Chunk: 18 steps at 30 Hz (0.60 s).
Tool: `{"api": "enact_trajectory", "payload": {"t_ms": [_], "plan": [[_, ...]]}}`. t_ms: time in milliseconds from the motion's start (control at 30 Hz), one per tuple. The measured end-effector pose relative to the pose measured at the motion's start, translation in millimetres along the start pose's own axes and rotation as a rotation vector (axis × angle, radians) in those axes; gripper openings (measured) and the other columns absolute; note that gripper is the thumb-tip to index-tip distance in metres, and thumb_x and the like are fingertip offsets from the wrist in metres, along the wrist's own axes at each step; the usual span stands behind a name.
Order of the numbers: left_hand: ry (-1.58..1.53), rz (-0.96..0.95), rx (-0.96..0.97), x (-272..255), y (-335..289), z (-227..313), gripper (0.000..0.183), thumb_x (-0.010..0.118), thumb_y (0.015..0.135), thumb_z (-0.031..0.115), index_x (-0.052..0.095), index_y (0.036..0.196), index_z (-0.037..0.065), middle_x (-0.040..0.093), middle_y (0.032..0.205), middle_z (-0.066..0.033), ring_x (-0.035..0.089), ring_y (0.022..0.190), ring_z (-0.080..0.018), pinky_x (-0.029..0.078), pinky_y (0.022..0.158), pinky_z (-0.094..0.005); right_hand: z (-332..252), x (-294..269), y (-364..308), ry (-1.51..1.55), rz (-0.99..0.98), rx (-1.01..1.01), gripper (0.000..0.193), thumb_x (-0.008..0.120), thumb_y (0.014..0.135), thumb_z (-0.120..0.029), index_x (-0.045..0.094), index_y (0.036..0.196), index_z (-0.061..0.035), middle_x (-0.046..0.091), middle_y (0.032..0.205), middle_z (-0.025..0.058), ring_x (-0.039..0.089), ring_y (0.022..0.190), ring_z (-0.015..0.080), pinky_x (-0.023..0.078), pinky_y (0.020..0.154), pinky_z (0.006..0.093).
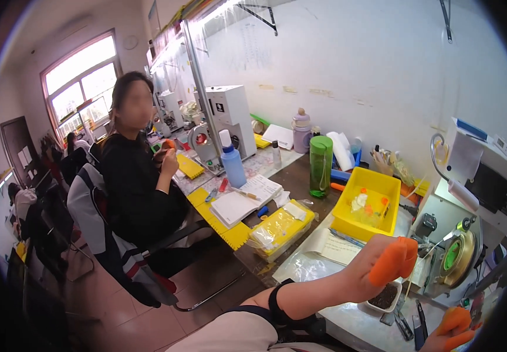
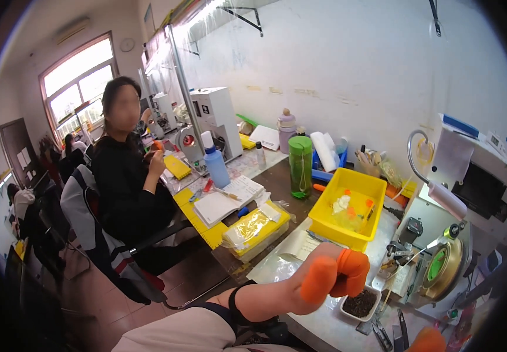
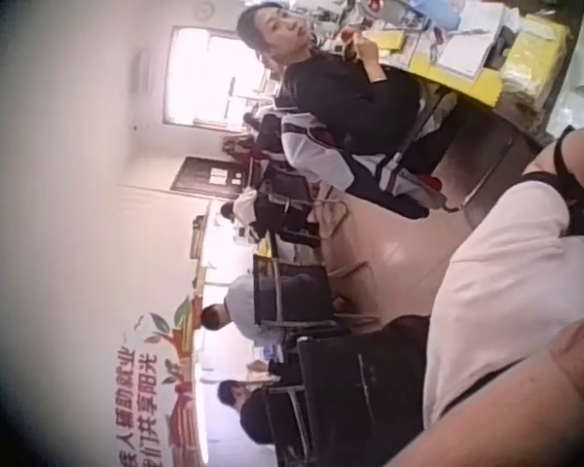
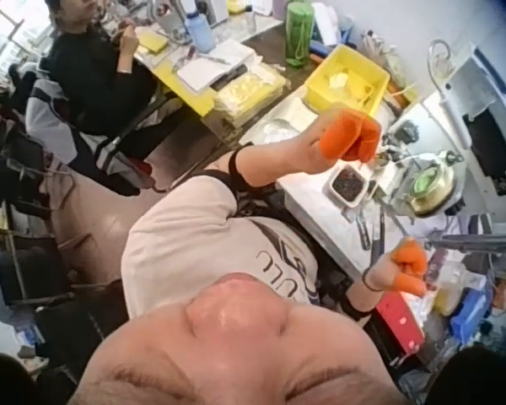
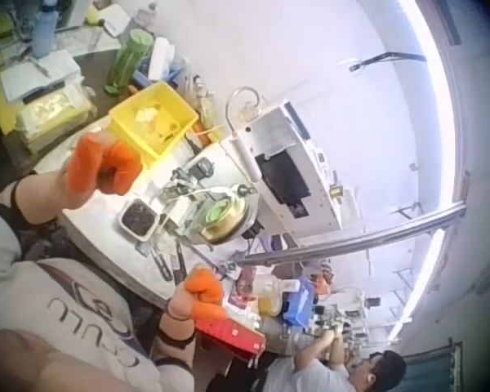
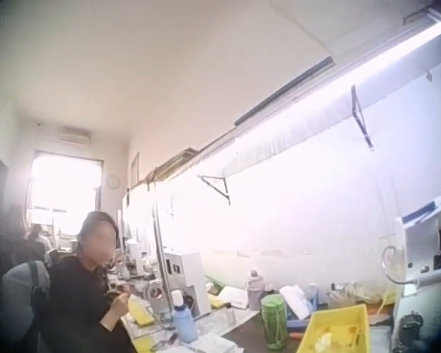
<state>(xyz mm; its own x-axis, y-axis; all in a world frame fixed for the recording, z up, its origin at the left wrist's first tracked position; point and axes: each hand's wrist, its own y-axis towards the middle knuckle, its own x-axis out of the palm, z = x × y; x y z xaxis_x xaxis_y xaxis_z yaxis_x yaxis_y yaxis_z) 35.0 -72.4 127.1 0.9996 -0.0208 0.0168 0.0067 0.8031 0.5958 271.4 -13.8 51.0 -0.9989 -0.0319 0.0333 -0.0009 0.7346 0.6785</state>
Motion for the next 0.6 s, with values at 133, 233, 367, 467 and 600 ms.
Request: {"api": "enact_trajectory", "payload": {"t_ms": [133,233,367,467,600], "plan": [[0.226,-0.016,0.229,38,-14,-32,0.055,0.028,0.086,0.052,0.039,0.061,0.005,0.037,0.055,-0.0073,0.04,0.05,-0.0255,0.03,0.047,-0.033,-7,24,-4,0.07,0.038,0.0,0.072,0.017,0.076,-0.072,0.032,0.05,-0.0066,0.029,0.049,0.0018,0.023,0.042,0.0108,0.016,0.043,0.0248],[0.253,-0.108,0.254,55,-29,-59,0.045,0.035,0.086,0.042,0.041,0.063,0.004,0.039,0.056,-0.0113,0.042,0.053,-0.0326,0.031,0.047,-0.0352,-15,34,-21,0.031,-0.427,0.002,0.075,0.013,0.074,-0.073,0.037,0.053,-0.0052,0.033,0.05,0.0025,0.027,0.045,0.0108,0.018,0.045,0.0262],[0.162,-0.002,0.187,5,-17,-32,0.055,0.027,0.086,0.052,0.039,0.061,0.004,0.038,0.054,-0.0079,0.042,0.051,-0.0281,0.031,0.048,-0.0338,-25,20,2,-0.122,-0.019,-0.014,0.068,0.016,0.08,-0.068,0.024,0.048,-0.0091,0.022,0.046,0.0002,0.021,0.041,0.0118,0.014,0.043,0.0259],[0.201,-0.031,0.188,13,-12,-54,0.046,0.034,0.086,0.043,0.042,0.064,0.004,0.041,0.055,-0.0102,0.042,0.05,-0.0317,0.032,0.046,-0.0344,-26,25,4,-0.17,0.061,-0.019,0.068,0.015,0.081,-0.067,0.026,0.047,-0.0087,0.022,0.045,0.0002,0.021,0.041,0.0117,0.014,0.042,0.0259],[0.282,-0.196,0.182,57,-37,-74,0.035,0.041,0.086,0.033,0.043,0.066,0.004,0.041,0.056,-0.0139,0.043,0.054,-0.0348,0.034,0.049,-0.0359,-6,36,-26,-0.195,-0.318,-0.114,0.07,0.014,0.081,-0.067,0.028,0.046,-0.008,0.024,0.044,0.0005,0.022,0.04,0.0125,0.014,0.042,0.0262]]}}
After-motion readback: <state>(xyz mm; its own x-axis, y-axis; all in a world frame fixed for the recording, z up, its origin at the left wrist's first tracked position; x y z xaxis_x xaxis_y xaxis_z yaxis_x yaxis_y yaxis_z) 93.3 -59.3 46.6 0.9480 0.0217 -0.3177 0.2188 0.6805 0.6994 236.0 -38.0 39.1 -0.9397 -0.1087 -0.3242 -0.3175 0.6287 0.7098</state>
